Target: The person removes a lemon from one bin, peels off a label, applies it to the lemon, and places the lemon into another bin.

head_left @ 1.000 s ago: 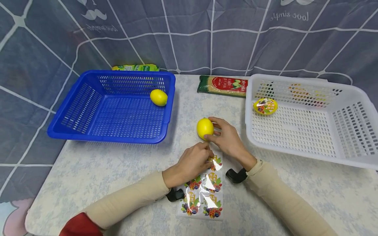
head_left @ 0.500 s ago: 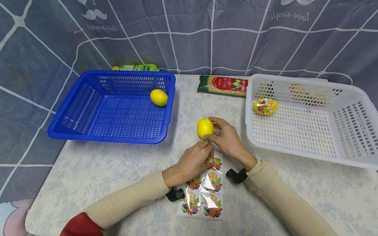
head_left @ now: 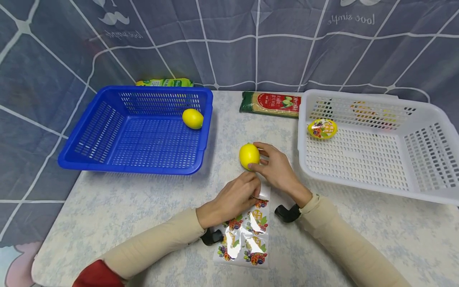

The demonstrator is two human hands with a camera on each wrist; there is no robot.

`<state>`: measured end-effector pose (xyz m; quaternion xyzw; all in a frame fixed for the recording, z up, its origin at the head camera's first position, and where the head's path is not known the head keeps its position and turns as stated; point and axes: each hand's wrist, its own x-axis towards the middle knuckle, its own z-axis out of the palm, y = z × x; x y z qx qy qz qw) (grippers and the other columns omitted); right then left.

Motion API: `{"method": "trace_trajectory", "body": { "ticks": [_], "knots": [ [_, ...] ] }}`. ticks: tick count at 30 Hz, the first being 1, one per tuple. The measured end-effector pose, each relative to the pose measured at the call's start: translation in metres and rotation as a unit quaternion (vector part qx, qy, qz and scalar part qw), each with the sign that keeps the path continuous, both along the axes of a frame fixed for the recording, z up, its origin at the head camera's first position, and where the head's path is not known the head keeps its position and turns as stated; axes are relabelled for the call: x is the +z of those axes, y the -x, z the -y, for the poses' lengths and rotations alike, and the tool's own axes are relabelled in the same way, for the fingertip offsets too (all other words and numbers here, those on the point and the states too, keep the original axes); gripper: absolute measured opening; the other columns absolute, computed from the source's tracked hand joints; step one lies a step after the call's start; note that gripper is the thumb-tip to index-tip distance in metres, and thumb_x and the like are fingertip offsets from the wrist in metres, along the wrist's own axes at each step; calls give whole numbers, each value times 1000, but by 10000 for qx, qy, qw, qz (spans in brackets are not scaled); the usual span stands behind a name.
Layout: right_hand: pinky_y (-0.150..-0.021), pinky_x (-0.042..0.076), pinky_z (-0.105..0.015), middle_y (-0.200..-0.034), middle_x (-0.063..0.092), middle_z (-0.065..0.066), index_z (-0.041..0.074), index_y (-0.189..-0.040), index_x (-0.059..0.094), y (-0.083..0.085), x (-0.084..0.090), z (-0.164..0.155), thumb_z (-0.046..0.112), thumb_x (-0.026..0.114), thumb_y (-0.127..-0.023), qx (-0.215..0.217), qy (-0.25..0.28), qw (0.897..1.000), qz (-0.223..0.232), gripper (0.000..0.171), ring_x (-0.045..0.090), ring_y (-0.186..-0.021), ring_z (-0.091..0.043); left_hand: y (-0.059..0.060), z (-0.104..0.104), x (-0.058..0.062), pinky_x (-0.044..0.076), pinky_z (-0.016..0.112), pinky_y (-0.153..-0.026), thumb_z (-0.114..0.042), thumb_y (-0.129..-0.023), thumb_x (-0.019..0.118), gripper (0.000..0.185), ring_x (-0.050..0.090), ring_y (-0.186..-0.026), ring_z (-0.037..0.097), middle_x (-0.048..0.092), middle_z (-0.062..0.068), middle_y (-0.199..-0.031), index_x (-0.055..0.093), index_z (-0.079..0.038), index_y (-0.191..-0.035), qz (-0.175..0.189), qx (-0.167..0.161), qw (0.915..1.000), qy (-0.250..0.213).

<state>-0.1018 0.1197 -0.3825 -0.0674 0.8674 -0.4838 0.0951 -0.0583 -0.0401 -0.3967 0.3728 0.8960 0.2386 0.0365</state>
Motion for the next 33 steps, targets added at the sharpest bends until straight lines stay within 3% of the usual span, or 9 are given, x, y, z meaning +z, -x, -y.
{"method": "trace_trajectory", "body": {
  "ticks": [5, 12, 16, 25, 28, 33],
  "knots": [
    [-96, 50, -41, -145, 47, -17, 4, -145, 45, 0, 1, 0, 15, 76, -87, 1, -33, 10000, -1, 66, 55, -124, -33, 2, 1, -2, 43, 20, -66, 4, -77, 75, 26, 48, -81, 11, 50, -3, -82, 56, -13, -75, -2, -314, 9994, -145],
    [-96, 50, -41, -144, 47, -16, 4, -144, 46, 0, 1, 1, 15, 76, -87, -7, -24, 10000, 1, 66, 55, -125, -33, 6, 3, -1, 42, 20, -62, 2, -81, 74, 26, 49, -71, 9, 54, -6, -73, 55, -16, -76, 372, -334, 9985, -218],
    [-96, 50, -41, -144, 47, -17, 5, -144, 46, 0, 1, 1, 15, 76, -87, -13, -45, 10000, 3, 66, 55, -124, -33, 10, 7, 4, 39, 21, -58, -3, -85, 73, 23, 47, -63, 7, 52, -7, -69, 55, -16, -78, 591, -419, 9968, -338],
    [-95, 51, -41, -144, 46, -18, 5, -145, 45, 0, 2, 1, 15, 76, -87, -15, -78, 9999, 105, 67, 56, -122, -35, 15, 18, 19, 29, 20, -51, -9, -91, 66, 21, 36, -53, 4, 39, -7, -62, 48, -18, -83, 1293, -1047, 9857, -264],
    [-95, 50, -40, -145, 46, -18, 6, -145, 45, 0, 2, 1, 15, 76, -87, -35, -54, 9999, 148, 67, 56, -122, -34, 16, 20, 24, 28, 20, -52, -14, -93, 67, 24, 36, -55, 5, 39, -5, -64, 46, -19, -82, 1435, -1206, 9819, -268],
    [-95, 51, -40, -146, 46, -17, 7, -146, 44, -1, 2, 1, 14, 75, -87, 0, -69, 9998, 173, 67, 57, -121, -34, 18, 28, 34, 37, 23, -64, -12, -91, 69, 21, 51, -72, 15, 55, -4, -83, 51, -20, -82, 1626, -1241, 9766, -664]
  ]
}}
